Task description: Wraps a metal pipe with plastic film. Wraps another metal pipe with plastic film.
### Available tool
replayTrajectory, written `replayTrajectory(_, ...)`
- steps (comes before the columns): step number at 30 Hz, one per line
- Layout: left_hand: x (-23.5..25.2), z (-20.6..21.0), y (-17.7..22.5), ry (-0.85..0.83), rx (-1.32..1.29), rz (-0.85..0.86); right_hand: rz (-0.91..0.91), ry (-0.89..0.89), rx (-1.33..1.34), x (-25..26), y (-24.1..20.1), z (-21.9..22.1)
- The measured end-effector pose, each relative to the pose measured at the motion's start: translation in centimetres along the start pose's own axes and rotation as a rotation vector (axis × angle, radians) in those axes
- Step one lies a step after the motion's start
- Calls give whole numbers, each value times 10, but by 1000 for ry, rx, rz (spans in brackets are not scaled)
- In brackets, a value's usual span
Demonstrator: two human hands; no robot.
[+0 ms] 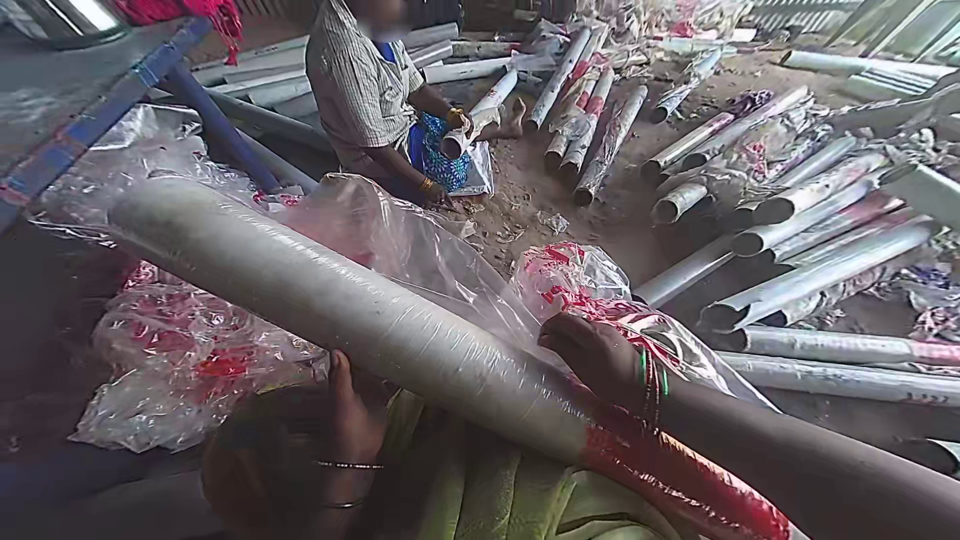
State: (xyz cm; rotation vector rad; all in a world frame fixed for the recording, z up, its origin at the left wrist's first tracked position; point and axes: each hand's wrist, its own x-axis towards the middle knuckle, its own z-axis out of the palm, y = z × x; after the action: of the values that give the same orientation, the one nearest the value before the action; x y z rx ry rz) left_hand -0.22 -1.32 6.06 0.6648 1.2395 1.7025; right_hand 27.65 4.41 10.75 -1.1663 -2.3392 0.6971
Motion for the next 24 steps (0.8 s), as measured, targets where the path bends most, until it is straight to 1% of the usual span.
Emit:
replayTrajectory(2, -8, 3, 0, -27, -27, 9, -106, 57, 26, 4, -4, 4)
replayTrajectory(4, -9, 3, 6, 3, -18, 58, -146, 69, 37, 11, -20, 5)
replayTrajectory(6, -7, -1, 15, 40, 6, 136, -157, 74, 11, 21, -41, 6)
replayTrajectory(8, -8, -9, 23, 34, 27, 212, -82, -24, 20, 36, -65, 4)
replayTrajectory(10, -14, -16, 25, -7, 16, 265, -166, 4, 17, 51, -77, 12)
replayTrajectory(11, -16, -19, 25, -27, 1, 253, -201, 12, 11, 57, -82, 19)
replayTrajectory(13, -15, -17, 23, 32, -94, 172, -262, 15, -6, 67, -90, 37)
replayTrajectory(16, 1, -14, 20, 137, -206, -6, -280, -87, -27, 71, -102, 54)
replayTrajectory(18, 10, -14, 12, 187, -221, -31, -279, -152, -63, 76, -104, 62)
replayTrajectory(22, 19, -17, -5, 252, -240, -39, -176, -407, -149, 95, -99, 62)
replayTrajectory(24, 21, -18, -7, 291, -219, -62, -154, -516, -239, 111, -86, 61)
